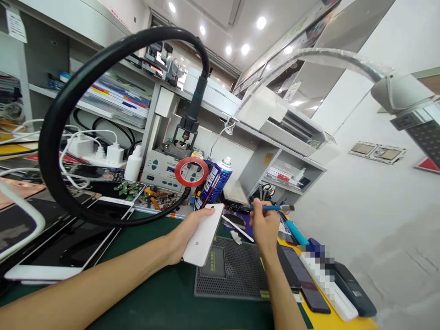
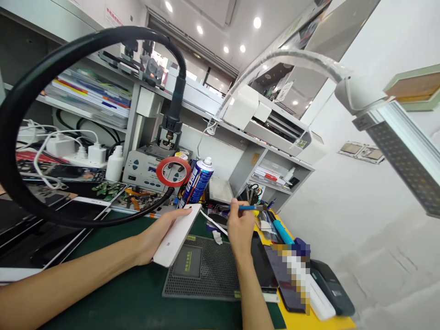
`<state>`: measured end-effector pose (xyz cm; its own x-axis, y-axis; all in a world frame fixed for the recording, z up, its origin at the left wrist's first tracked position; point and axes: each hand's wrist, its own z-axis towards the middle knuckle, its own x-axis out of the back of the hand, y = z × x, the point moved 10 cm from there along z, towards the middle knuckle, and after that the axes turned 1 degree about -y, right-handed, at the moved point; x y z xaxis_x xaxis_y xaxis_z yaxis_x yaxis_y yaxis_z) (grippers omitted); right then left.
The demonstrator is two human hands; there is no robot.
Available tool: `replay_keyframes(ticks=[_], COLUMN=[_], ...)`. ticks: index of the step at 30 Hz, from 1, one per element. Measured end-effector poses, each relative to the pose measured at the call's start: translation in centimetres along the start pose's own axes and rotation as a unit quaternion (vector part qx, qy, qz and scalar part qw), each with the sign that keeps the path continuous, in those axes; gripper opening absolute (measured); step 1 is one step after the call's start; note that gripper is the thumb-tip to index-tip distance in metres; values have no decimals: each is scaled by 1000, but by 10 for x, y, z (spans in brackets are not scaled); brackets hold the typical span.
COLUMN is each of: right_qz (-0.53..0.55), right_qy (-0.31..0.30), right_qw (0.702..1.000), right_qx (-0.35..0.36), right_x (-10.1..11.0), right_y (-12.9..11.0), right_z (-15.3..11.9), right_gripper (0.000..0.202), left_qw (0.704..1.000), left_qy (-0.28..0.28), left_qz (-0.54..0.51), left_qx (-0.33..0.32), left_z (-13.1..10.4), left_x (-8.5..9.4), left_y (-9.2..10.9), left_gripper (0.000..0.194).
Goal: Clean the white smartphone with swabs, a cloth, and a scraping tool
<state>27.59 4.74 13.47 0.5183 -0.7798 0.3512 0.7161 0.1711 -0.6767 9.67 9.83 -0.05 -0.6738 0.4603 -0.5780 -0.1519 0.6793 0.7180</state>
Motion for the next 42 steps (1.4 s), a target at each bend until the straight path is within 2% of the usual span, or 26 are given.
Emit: replay_keyframes(ticks=[2, 3, 5, 9, 12, 15, 19, 24, 28, 30, 33, 35, 37, 39, 41, 42], right_qz=[-157, -264, -331, -401, -425, -431, -406, -320, -279, -257, -216, -183, -126, 0, 51, 44], right_qy=[-58, -89, -109, -155, -186, -202, -215, -334, -375, -370, -351, -342, -335, -330, -359, -377], right_qw=[986, 960, 937, 901, 883, 875, 884, 883, 882, 891, 909, 920, 931, 941, 931, 925], right_qx=[-16, -20, -33, -58, -71, -84, -85, -76, -66, -60, -59, -63, -66, -68, -47, -33], right_x=[-2, -3, -1, -8, -16, -22, -24, -38, -49, -53, -53, -50, -47, -45, -48, -50], right_y=[22, 33, 50, 72, 80, 83, 75, 68, 66, 64, 55, 45, 29, 8, -12, -19], right_z=[13, 17, 21, 16, 10, 6, 4, -12, -25, -26, -22, -18, -16, -18, -25, -30], right_gripper=[42, 42, 30, 19, 22, 27, 29, 31, 11, 5, 3, 12, 24, 28, 27, 25], left_qw=[1000, 1000, 999, 989, 977, 973, 971, 969, 964, 947, 881, 847, 837, 836, 836, 836], left_qy=[12, 15, 17, 17, -5, -22, -19, 0, -4, 4, 44, 52, 40, 20, 3, -3], left_qz=[-4, -3, 8, 76, 112, 113, 93, 90, 163, 249, 423, 485, 499, 499, 498, 498], left_qx=[-11, -19, -42, -129, -179, -199, -222, -229, -212, -205, -207, -214, -222, -227, -229, -232], left_z=[0, 0, 1, 1, 0, 0, 1, 0, -11, -19, -31, -34, -33, -30, -27, -26], left_x=[4, 5, 6, 5, -3, -9, -12, -9, 5, 16, 29, 29, 25, 18, 13, 12], left_y=[2, 3, 8, 27, 37, 39, 39, 41, 42, 46, 55, 58, 56, 51, 46, 44], left_gripper=[44, 42, 40, 42, 41, 42, 42, 44, 45, 45, 37, 36, 37, 36, 35, 35])
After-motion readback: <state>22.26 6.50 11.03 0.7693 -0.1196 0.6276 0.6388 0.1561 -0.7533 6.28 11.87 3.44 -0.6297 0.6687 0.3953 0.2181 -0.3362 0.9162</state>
